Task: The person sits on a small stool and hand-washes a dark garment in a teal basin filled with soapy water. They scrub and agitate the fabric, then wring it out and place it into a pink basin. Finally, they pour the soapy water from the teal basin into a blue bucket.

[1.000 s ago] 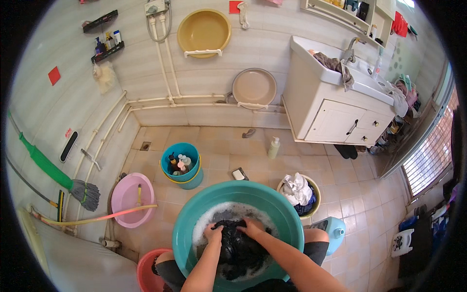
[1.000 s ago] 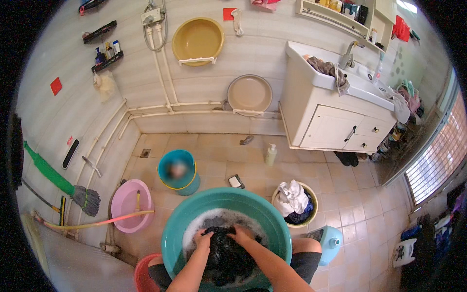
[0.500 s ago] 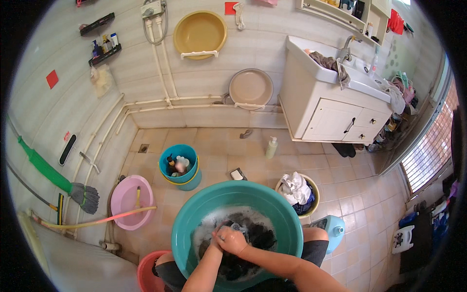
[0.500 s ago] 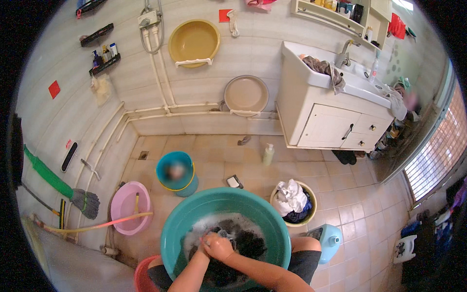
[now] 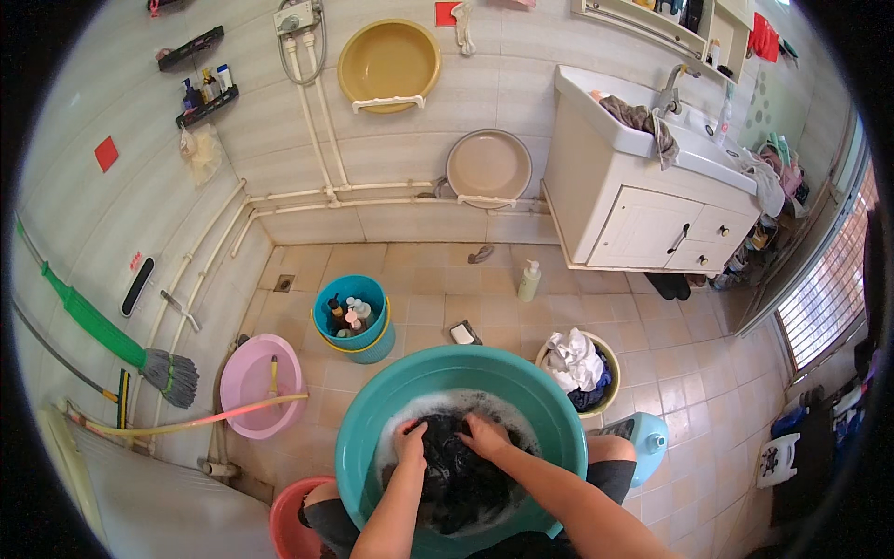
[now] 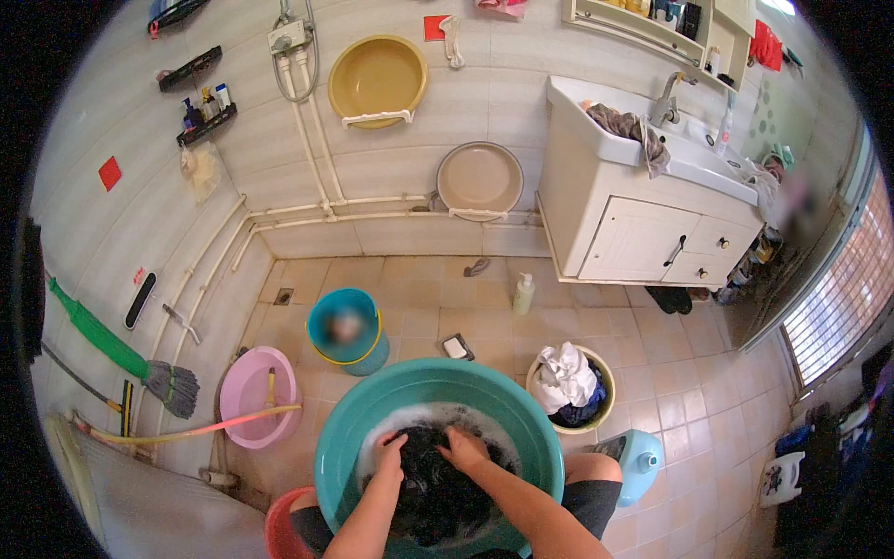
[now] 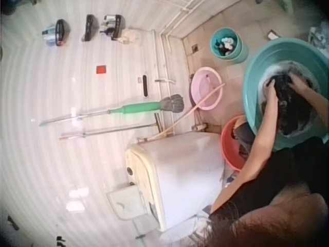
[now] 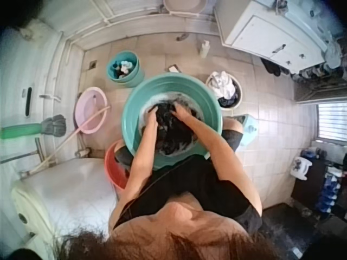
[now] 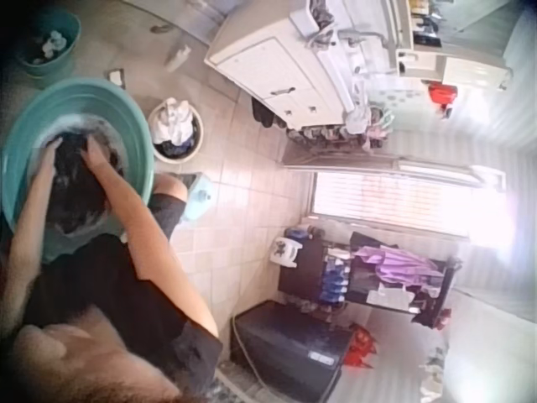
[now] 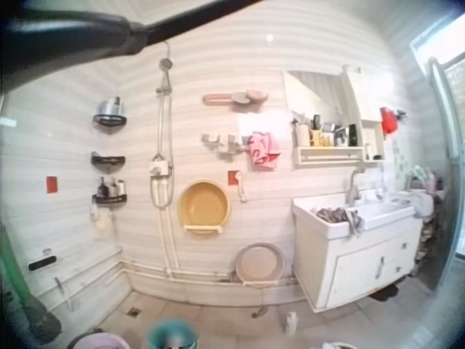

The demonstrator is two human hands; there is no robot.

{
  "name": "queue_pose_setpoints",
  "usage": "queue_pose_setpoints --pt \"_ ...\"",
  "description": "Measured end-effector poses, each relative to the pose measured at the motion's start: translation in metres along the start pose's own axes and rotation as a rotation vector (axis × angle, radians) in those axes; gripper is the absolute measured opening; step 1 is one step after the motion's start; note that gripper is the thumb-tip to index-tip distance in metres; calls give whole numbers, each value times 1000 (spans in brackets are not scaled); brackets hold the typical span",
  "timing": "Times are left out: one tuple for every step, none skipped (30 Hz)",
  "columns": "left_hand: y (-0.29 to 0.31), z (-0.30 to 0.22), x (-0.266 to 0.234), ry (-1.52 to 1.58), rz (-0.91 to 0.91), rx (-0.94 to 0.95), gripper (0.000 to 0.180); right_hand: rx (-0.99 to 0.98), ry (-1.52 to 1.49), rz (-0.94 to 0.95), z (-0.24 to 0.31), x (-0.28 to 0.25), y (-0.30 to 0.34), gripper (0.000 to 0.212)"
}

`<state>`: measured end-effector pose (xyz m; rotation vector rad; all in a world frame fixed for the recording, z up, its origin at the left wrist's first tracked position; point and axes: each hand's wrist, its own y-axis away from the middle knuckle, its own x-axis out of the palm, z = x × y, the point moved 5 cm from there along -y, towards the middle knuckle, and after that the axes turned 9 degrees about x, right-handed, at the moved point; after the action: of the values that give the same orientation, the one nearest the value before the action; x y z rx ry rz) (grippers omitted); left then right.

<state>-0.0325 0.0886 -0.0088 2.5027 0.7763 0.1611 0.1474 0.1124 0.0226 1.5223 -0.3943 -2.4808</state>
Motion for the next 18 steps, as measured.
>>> queue_pose_setpoints --pt "-2 5 -2 -15 -21 -10 24 -80 113 81 -1 9 -1 41" --pt "-3 12 -4 -29 -44 -20 24 107 -4 77 -13 10 -8 42" --pt "0 13 -3 -30 -17 -48 26 290 -126 71 -21 9 -14 43" --pt "3 15 -2 -17 -12 -78 28 472 -250 66 -28 7 -17 45" --pt "6 17 1 -37 -59 -138 27 467 -347 26 -23 11 -16 46" --pt "13 13 3 -54 -108 -203 29 455 -442 -10 -19 17 -16 48" --pt "11 20 10 121 70 -293 33 292 -423 -33 0 18 -5 47" --pt "6 28 14 296 249 -381 37 130 -404 -57 20 18 9 47" --pt "3 36 20 476 429 -463 41 -25 -443 -85 42 12 27 42" --pt "-13 56 11 303 319 -355 47 -183 -481 -113 64 2 46 38" --pt "-8 59 12 297 292 -369 46 -264 -483 -70 77 -3 60 35" --pt "-2 58 16 348 291 -400 46 -349 -487 -25 91 -9 74 33" --pt "5 58 16 392 291 -424 46 -326 -398 -60 104 -21 88 24" --pt "10 58 19 431 282 -435 46 -349 -372 -138 102 -21 86 23" --pt "16 55 21 463 267 -436 45 -374 -346 -214 97 -16 81 22" --pt "22 50 23 475 236 -423 45 -393 -316 -291 91 -16 75 23" --pt "27 42 26 475 216 -411 45 -380 -155 -343 85 -15 63 26" --pt "32 35 25 413 183 -378 45 -378 -228 -412 80 -25 57 26"
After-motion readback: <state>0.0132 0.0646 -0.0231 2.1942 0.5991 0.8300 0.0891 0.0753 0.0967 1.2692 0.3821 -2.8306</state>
